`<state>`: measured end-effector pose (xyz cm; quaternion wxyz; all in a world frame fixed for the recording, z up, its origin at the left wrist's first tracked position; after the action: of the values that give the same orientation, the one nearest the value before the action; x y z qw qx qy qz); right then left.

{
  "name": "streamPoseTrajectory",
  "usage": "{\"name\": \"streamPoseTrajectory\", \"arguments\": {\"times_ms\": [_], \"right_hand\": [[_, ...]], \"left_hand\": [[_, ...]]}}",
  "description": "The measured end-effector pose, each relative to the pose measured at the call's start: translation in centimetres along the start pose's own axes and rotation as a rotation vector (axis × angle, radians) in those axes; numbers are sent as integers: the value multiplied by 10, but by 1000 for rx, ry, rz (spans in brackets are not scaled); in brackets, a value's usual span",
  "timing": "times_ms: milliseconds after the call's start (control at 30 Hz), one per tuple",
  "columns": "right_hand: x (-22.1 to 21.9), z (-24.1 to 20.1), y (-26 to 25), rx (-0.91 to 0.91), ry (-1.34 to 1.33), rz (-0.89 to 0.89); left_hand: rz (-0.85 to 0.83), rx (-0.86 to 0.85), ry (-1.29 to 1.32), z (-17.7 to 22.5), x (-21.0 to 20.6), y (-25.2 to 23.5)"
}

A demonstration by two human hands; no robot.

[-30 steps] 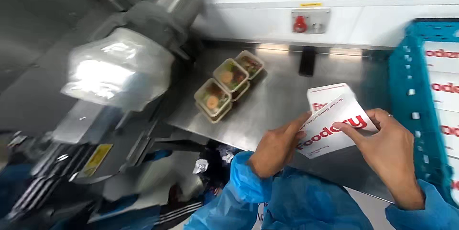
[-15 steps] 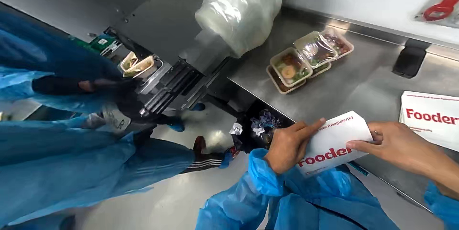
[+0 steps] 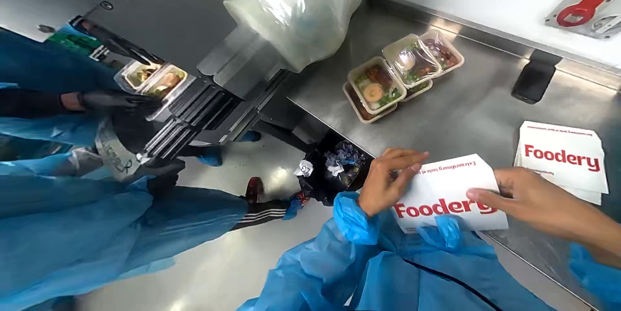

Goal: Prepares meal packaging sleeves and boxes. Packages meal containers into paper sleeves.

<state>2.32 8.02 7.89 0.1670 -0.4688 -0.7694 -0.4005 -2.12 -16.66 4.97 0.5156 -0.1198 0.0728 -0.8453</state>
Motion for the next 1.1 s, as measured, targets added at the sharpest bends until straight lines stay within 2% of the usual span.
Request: {"name": "streamPoseTrajectory", "arguments": {"times_ms": [100, 133, 233, 300, 367, 467, 500, 567, 667, 700, 733, 767, 833, 867, 900, 967, 1033, 1100], "right_hand": [[-7, 19, 2, 114, -495, -258], [-13, 24, 2, 94, -570, -258], [-16, 36, -6, 27, -669, -117], [-9, 41, -12, 67, -682, -63], [0, 43, -19, 111, -584, 0], [21, 51, -19, 31, -35, 259], [26, 52, -20, 15, 62, 331], [27, 54, -29, 25, 41, 327], [5, 70, -39, 37, -338, 97], [-12, 72, -45, 18, -496, 27], [-30, 75, -56, -19, -640, 46], [-46, 79, -71, -58, -775, 114], [-65, 83, -100, -136, -1026, 267], [-71, 82, -113, -157, -1124, 308], [-78, 79, -125, -162, -1200, 330], [-89, 69, -145, -149, -1312, 344], [-97, 60, -163, -159, -1382, 345], [-104, 63, -176, -167, -1441, 352]], "left_hand": [[-60, -88, 59, 1, -16, -16], [-95, -134, 9, 2, -23, -21], [-264, -201, -397, 2, -38, -33], [-379, -157, -551, 3, -49, -38], [-465, -57, -521, 6, -60, -41], [-466, 61, -380, 6, -73, -44], [-481, 113, -396, 7, -74, -45], [-534, 186, -471, 8, -67, -55], [-627, 230, -626, -7, -56, -81], [-619, 258, -688, -18, -47, -95], [-544, 286, -747, -29, -31, -113], [-393, 327, -788, -43, -3, -138], [11, 394, -784, -79, 78, -190], [126, 424, -777, -100, 117, -208], [162, 473, -740, -123, 147, -219], [99, 541, -617, -158, 175, -222], [-13, 579, -530, -165, 178, -212], [4, 626, -424, -165, 178, -182]]}}
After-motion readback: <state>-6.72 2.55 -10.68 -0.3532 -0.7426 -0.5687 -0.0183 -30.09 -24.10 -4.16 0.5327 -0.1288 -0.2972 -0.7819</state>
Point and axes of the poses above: each hand's wrist, its own y-axis away from the middle knuckle, its own x-axis out of the back of the hand, z = x × y, the point moved 5 cm from there along -y, towards the middle knuckle, and after that the axes turned 13 degrees about y, right-handed, at the moved point
